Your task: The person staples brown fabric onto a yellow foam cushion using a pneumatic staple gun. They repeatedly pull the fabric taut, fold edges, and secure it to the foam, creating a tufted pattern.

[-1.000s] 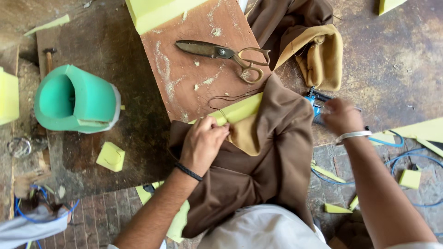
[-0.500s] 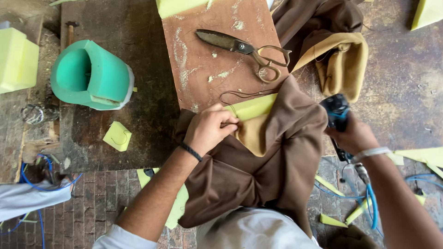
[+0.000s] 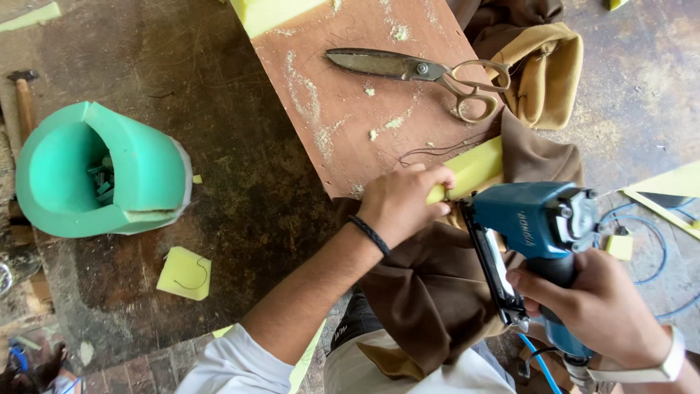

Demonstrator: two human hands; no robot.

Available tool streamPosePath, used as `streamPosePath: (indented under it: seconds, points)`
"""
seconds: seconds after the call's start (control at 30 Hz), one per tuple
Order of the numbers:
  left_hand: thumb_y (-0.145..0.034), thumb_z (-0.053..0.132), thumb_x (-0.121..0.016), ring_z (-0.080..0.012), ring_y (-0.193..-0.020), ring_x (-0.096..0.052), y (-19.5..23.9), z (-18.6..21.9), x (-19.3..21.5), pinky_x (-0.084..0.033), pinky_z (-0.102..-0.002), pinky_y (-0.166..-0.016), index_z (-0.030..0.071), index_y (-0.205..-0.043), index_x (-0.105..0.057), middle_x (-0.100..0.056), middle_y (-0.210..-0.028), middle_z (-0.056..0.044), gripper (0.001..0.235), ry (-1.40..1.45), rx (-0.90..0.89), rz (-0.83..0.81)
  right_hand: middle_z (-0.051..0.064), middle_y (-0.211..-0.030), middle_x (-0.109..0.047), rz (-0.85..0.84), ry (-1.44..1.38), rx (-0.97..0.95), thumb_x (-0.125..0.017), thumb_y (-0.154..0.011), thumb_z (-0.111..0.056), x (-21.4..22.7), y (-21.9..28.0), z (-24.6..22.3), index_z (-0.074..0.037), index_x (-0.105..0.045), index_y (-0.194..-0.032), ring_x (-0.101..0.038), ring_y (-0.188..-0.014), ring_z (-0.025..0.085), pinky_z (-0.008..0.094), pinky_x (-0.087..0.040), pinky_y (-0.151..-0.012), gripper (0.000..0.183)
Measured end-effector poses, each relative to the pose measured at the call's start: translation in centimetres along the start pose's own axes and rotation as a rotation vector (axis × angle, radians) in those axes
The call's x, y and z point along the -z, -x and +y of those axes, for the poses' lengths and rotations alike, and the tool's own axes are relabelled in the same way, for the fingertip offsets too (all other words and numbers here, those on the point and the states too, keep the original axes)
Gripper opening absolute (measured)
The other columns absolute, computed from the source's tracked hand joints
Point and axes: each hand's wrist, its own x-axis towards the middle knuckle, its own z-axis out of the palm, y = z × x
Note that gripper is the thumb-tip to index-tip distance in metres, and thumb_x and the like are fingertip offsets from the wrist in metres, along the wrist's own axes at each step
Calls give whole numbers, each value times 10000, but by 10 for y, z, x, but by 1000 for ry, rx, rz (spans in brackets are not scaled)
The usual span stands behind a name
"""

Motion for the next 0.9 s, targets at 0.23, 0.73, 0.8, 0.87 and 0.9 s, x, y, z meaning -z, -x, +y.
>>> streamPosePath:
  seconds: [0.23,0.73,0.8,0.87,0.9]
  points:
    - [-766,295,-835,-237,-860,-703,-6,-22,0,-591,-352,-665,184,-1132,-658,-653,-1004,-70,421,-7,-228,176,150,-695,-674,81,-44,-29,-764,-899,-54,-32,-1,-28,72,-708,-933,-610,-614,207,371,-532,-548,141]
    - [-962,302,-659,-187,-672,-699,-34,-37,-17,-575,-343,-576,85,-937,-660,-652,-940,-70,219,23,-256,109,181,-740,-662,111,-127,-199,-781,-899,-45,-23,-7,-8,105,-696,-1006,-651,-599,254,403,-520,-539,203]
    - [-978,290,-618,-206,-704,-711,-33,-37,-18,-584,-360,-588,75,-930,-650,-642,-955,-105,222,28,-286,168,178,-740,-650,110,-122,-233,-774,-913,-47,-23,-7,-10,103,-696,-1008,-644,-598,254,405,-518,-536,193]
    - [-986,285,-601,-234,-742,-724,-31,-37,-18,-593,-387,-617,76,-944,-646,-642,-959,-112,217,56,-275,180,175,-737,-640,113,-131,-257,-770,-921,-46,-25,-8,-12,104,-694,-1004,-635,-593,256,409,-516,-530,187]
    - [-990,282,-593,-249,-761,-730,-30,-38,-18,-597,-400,-631,76,-951,-645,-642,-961,-116,215,70,-268,185,174,-734,-636,115,-140,-267,-770,-923,-44,-26,-8,-13,105,-692,-999,-629,-588,258,412,-516,-526,185]
